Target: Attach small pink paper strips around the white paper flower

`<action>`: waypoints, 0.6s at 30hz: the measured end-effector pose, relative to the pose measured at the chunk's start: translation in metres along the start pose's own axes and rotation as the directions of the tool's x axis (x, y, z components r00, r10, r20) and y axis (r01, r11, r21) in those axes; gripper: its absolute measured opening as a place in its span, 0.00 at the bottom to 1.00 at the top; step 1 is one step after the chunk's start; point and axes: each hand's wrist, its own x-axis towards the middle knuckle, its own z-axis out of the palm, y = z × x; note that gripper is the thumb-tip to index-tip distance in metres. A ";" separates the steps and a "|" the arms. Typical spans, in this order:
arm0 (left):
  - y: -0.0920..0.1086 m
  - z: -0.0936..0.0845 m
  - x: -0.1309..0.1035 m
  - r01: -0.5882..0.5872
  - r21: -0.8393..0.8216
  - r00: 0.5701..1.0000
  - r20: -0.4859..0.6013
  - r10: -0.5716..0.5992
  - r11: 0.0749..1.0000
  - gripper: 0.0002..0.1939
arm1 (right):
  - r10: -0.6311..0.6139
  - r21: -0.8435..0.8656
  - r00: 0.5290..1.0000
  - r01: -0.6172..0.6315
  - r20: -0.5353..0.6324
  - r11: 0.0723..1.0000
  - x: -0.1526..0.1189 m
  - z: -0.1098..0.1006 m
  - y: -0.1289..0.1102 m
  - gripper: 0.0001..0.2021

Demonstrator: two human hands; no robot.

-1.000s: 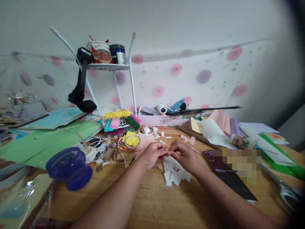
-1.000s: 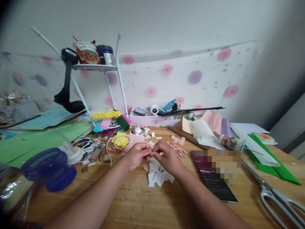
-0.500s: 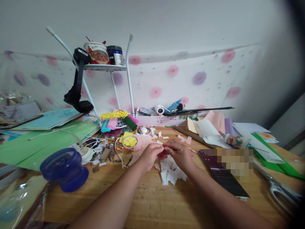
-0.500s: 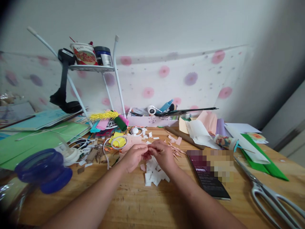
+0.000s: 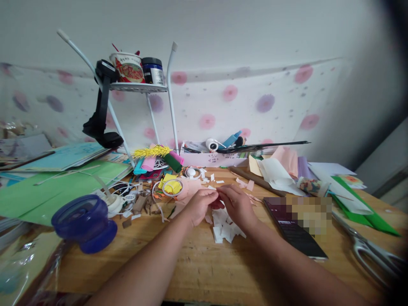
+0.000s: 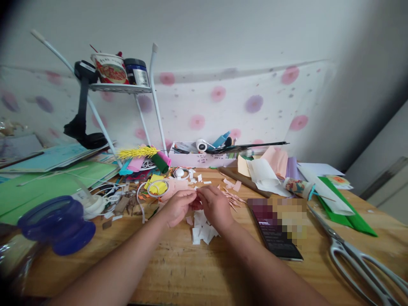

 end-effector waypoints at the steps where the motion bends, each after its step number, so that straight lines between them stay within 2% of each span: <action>1: 0.002 -0.002 0.000 0.014 0.048 1.000 0.013 -0.015 0.999 0.15 | 0.020 -0.006 1.000 -0.020 0.002 1.000 0.000 0.000 0.000 0.09; 3: 0.007 -0.009 0.002 0.019 0.209 1.000 0.003 -0.020 0.978 0.17 | 0.072 -0.031 0.997 -0.072 0.003 0.997 0.001 -0.001 0.000 0.09; 4: 0.009 -0.015 0.003 0.018 0.309 0.999 -0.048 -0.003 0.951 0.17 | 0.098 -0.052 0.995 -0.098 -0.001 0.994 0.001 -0.001 0.001 0.08; 5: 0.012 -0.023 0.004 -0.008 0.398 0.987 -0.144 0.071 0.917 0.17 | 0.122 -0.077 0.992 -0.123 -0.010 0.989 0.002 -0.002 0.003 0.09; 6: 0.014 -0.032 0.005 -0.036 0.482 0.946 -0.266 0.185 0.875 0.17 | 0.143 -0.102 0.989 -0.144 -0.021 0.984 0.002 -0.003 0.005 0.09; 7: 0.017 -0.041 0.006 -0.031 0.577 0.885 -0.363 0.290 0.816 0.15 | 0.158 -0.122 0.987 -0.161 -0.037 0.979 0.003 -0.003 0.008 0.10; 9: 0.019 -0.059 0.008 0.094 0.745 0.781 -0.467 0.416 0.660 0.13 | 0.172 -0.142 0.983 -0.181 -0.070 0.973 0.003 -0.003 0.012 0.12; 10: 0.020 -0.066 0.008 0.154 0.804 0.754 -0.471 0.457 0.575 0.12 | 0.172 -0.145 0.981 -0.183 -0.083 0.972 0.003 -0.003 0.013 0.14; 12: 0.019 -0.075 0.008 0.242 0.875 0.753 -0.442 0.487 0.420 0.10 | 0.162 -0.147 0.983 -0.174 -0.085 0.974 0.003 -0.002 0.015 0.16; 14: 0.017 -0.078 0.008 0.295 0.913 0.781 -0.400 0.479 0.281 0.09 | 0.153 -0.142 0.986 -0.160 -0.061 0.977 0.002 0.000 0.015 0.18; 18: 0.011 -0.075 0.008 0.323 0.942 0.847 -0.331 0.415 0.093 0.08 | 0.176 -0.084 0.983 -0.180 -0.059 0.980 0.001 0.000 0.015 0.17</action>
